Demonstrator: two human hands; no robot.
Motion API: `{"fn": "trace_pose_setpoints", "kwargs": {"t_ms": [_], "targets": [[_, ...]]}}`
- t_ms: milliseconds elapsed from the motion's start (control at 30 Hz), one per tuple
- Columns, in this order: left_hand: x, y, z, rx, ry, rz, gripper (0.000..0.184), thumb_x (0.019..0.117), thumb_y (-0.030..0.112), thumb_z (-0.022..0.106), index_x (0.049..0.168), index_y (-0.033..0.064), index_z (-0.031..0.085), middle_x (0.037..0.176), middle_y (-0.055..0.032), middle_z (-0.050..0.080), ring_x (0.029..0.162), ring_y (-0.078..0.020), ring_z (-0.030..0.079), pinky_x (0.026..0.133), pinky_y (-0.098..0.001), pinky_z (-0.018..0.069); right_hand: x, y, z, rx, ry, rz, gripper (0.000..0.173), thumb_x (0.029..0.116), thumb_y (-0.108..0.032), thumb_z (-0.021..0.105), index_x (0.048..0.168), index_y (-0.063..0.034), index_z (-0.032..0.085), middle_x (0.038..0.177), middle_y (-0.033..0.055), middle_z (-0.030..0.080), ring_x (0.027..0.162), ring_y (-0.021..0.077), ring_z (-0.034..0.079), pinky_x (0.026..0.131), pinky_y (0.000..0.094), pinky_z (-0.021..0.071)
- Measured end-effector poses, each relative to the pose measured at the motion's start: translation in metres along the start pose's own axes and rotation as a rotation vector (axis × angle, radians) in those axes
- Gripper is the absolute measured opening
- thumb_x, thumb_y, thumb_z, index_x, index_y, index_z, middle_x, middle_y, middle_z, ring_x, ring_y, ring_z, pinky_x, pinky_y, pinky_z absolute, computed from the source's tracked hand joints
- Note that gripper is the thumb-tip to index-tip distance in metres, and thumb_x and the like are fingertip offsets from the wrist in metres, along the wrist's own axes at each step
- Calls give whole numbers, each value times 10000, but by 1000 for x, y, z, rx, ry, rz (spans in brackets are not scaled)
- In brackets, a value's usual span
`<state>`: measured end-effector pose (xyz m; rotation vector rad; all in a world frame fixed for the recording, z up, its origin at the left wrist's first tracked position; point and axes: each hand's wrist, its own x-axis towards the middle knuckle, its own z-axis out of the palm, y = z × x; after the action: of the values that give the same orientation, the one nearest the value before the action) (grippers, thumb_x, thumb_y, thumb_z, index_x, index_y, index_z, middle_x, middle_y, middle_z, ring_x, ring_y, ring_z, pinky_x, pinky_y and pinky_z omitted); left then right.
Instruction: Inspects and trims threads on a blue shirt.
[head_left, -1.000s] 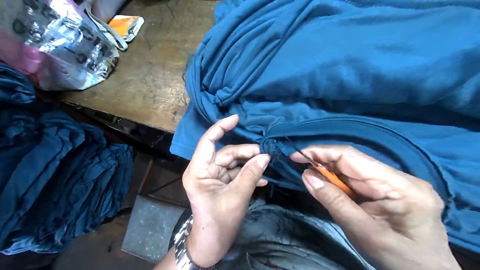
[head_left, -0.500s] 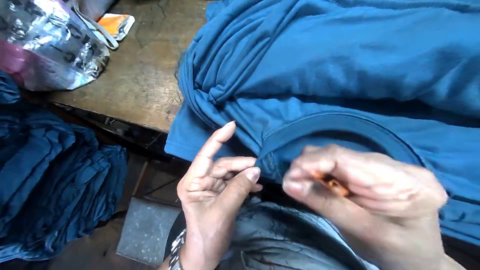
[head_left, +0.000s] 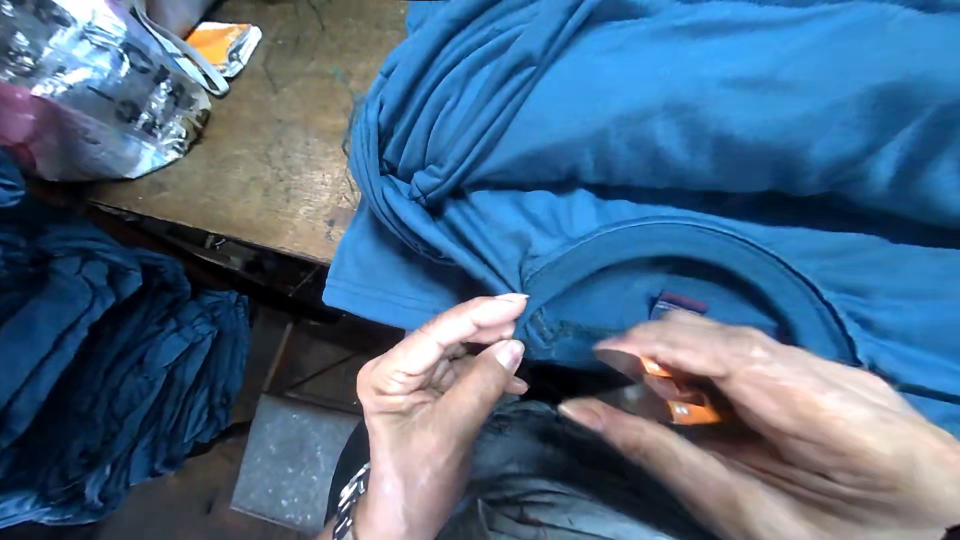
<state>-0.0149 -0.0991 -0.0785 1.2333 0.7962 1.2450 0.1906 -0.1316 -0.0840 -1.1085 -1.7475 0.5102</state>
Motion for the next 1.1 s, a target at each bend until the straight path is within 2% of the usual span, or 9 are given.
{"fn": "trace_pose_setpoints", "kwargs": {"t_ms": [67, 167, 333, 467, 633, 867, 933, 1033, 1100], "targets": [[-1, -2, 0, -23, -6, -3, 295, 966, -35, 604, 1245, -4, 691, 1087, -140, 707, 824, -162, 705, 681, -294, 622, 12, -2, 6, -98, 55, -83, 287, 907, -206, 742, 1148, -51, 714, 916, 0, 671, 789, 36, 596, 689, 183, 509], [-1, -2, -1, -69, -33, -19, 254, 974, -28, 612, 1213, -17, 699, 1076, -139, 702, 797, -162, 701, 659, -298, 626, 23, -1, 12, -126, 82, -178, 158, 941, -94, 646, 1037, -2, 732, 795, 38, 617, 705, 69, 550, 609, 195, 456], [-4, -5, -2, -98, -41, -92, 190, 998, 9, 587, 1112, -4, 738, 1061, -130, 664, 766, -163, 658, 615, -289, 592, 18, -4, 13, -332, 3, -232, 131, 960, -130, 564, 1008, -44, 651, 743, 44, 528, 640, 145, 488, 536, 272, 372], [-6, -5, 1, -152, -35, -156, 195, 960, 41, 660, 1133, -5, 738, 1079, -132, 667, 871, -175, 673, 681, -294, 606, 4, 0, 13, -321, 0, -273, 145, 981, -158, 578, 1037, -54, 662, 761, 49, 555, 650, 156, 504, 556, 291, 400], [-8, -5, 5, -216, 21, -292, 210, 900, 36, 743, 1109, 51, 739, 980, -119, 670, 710, -137, 640, 542, -264, 556, 1, -1, 14, -316, -33, -275, 131, 988, -165, 579, 989, -65, 663, 738, 39, 540, 633, 155, 482, 548, 300, 378], [-7, -1, 3, -190, -2, -324, 363, 833, -58, 747, 1180, 48, 723, 1020, -133, 666, 714, -156, 647, 605, -309, 595, -20, 2, 13, -303, -87, -276, 131, 968, -165, 636, 1016, -62, 701, 774, 52, 623, 647, 174, 550, 566, 319, 439], [-7, 0, 3, -208, -6, -326, 415, 821, -77, 739, 1215, 50, 708, 1032, -135, 664, 705, -159, 658, 618, -322, 611, -22, 0, 9, -277, -104, -217, 177, 975, -227, 658, 1060, -76, 697, 804, 55, 643, 677, 175, 578, 583, 321, 461], [-3, 4, 3, -253, 7, -330, 433, 809, -60, 753, 1223, 58, 709, 1079, -115, 664, 731, -145, 674, 660, -315, 625, -27, -1, -6, -376, -96, -21, 500, 1031, -501, 507, 1337, -117, 601, 919, 74, 610, 768, 191, 583, 641, 350, 476], [-2, 5, 3, -278, 6, -326, 436, 809, -52, 747, 1231, 50, 703, 1111, -113, 658, 764, -143, 683, 699, -322, 628, -35, 11, -16, -484, -42, 12, 513, 1071, -445, 391, 1431, -118, 557, 969, 102, 604, 804, 221, 576, 670, 382, 468]]}}
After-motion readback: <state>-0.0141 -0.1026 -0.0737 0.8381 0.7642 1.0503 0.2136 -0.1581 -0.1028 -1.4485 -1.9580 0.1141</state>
